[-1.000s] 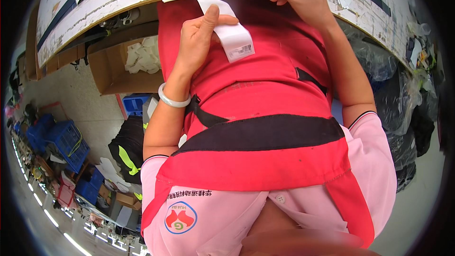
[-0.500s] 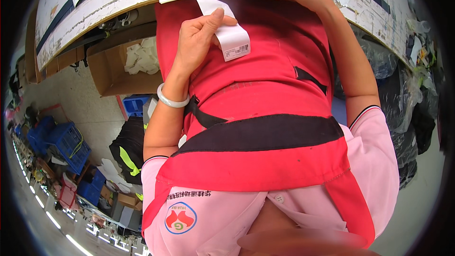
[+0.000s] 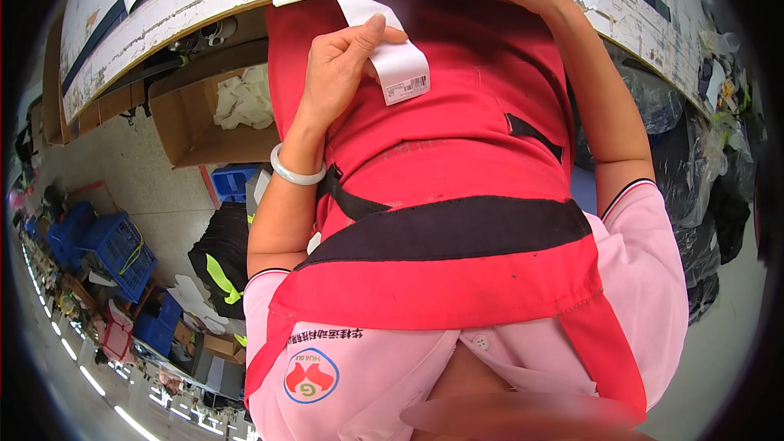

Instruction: Inspecting and peeling small adhesive labels from a larger sheet at a factory workbench.

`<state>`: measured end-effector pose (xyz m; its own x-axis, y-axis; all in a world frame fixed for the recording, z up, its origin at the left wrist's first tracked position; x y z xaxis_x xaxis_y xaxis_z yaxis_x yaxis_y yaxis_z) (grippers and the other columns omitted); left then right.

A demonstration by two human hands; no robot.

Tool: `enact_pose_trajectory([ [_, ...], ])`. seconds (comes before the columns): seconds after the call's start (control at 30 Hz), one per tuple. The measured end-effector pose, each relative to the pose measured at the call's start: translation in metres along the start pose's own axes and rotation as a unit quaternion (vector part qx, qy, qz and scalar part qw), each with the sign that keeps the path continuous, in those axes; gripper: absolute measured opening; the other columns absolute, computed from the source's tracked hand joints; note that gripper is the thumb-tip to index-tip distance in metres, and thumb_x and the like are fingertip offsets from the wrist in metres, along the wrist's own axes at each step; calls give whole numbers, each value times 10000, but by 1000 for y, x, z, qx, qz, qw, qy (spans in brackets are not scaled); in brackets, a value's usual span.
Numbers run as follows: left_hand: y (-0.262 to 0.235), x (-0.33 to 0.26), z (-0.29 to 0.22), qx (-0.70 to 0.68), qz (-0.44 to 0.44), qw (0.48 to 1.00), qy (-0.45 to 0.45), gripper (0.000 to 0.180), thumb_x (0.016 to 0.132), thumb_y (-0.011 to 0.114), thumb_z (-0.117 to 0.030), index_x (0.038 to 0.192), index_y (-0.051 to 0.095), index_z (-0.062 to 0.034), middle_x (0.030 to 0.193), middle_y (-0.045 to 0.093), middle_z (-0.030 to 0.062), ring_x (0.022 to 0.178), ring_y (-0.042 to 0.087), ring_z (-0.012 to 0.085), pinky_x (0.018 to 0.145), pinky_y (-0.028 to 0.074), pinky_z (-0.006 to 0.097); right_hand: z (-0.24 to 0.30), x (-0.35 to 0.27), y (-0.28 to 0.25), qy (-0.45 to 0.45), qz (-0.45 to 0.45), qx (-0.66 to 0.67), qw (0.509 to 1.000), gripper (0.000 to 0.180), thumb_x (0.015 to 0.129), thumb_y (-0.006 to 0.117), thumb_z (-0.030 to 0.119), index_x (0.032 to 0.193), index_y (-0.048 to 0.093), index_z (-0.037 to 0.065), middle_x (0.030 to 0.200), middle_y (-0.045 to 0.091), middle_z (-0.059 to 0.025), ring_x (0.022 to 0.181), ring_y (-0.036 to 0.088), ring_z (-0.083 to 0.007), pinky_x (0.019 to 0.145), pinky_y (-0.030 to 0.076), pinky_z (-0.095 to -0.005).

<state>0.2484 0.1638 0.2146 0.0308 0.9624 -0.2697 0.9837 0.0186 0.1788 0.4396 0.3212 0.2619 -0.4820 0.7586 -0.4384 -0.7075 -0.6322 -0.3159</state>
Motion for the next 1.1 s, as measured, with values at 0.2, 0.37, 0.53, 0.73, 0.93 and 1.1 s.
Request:
enact_pose_trajectory([
  [0.2, -1, 0, 1, 2, 5, 1000, -3, 443, 989, 548, -392, 954, 739, 7, 815, 698, 65, 657, 604, 75, 549, 455, 192, 1, 0, 1, 2, -5, -8, 1000, 158, 894, 652, 131, 869, 669, -24, 684, 634, -40, 569, 609, -101, 506, 516, -222],
  [0.37, 0, 0, 1, -10, 6, 1000, -12, 439, 990, 550, -382, 960, 734, 15, 815, 696, 66, 663, 615, 82, 555, 465, 194, 5, -1, 1, 4, -9, -15, 1000, 158, 893, 648, 129, 863, 666, -26, 680, 635, -43, 569, 612, -102, 508, 519, -223],
  [0.53, 0, 0, 2, -20, 6, 1000, -20, 428, 991, 554, -365, 967, 729, 25, 822, 695, 74, 675, 627, 93, 559, 476, 197, 3, 1, 1, 2, -6, -11, 1000, 158, 889, 646, 127, 852, 664, -25, 677, 637, -46, 566, 614, -102, 507, 520, -224],
  [0.73, 1, 0, 2, -26, -1, 999, -29, 427, 988, 561, -361, 973, 726, 32, 817, 691, 78, 665, 620, 93, 560, 477, 198, 7, -3, 6, -21, -25, -51, 998, 165, 890, 636, 132, 838, 662, -22, 668, 633, -41, 561, 606, -104, 493, 504, -231],
  [0.93, 6, -1, -2, -42, -1, 999, -33, 394, 987, 570, -329, 991, 722, 34, 814, 686, 59, 672, 606, 84, 585, 479, 203, -1, -21, -4, -260, 41, 94, 960, 167, 930, 608, 144, 881, 645, -11, 702, 616, -18, 592, 565, -80, 542, 477, -216],
  [1.1, 1, -10, 2, -64, 2, 997, -48, 298, 964, 608, -239, 1050, 700, 32, 858, 674, 47, 678, 602, 83, 586, 482, 206, -30, -42, -50, -78, -113, 65, 988, 172, 948, 594, 157, 859, 638, 16, 700, 607, -1, 594, 550, -66, 556, 462, -209],
])
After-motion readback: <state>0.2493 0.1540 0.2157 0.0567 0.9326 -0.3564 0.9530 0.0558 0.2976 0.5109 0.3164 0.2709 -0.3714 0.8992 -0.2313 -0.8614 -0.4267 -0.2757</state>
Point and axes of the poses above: each hand's wrist, its own x-axis towards the middle knuckle, its own y-axis out of the palm, z = x × y, the point moved 2 cm from there along x, towards the middle knuckle
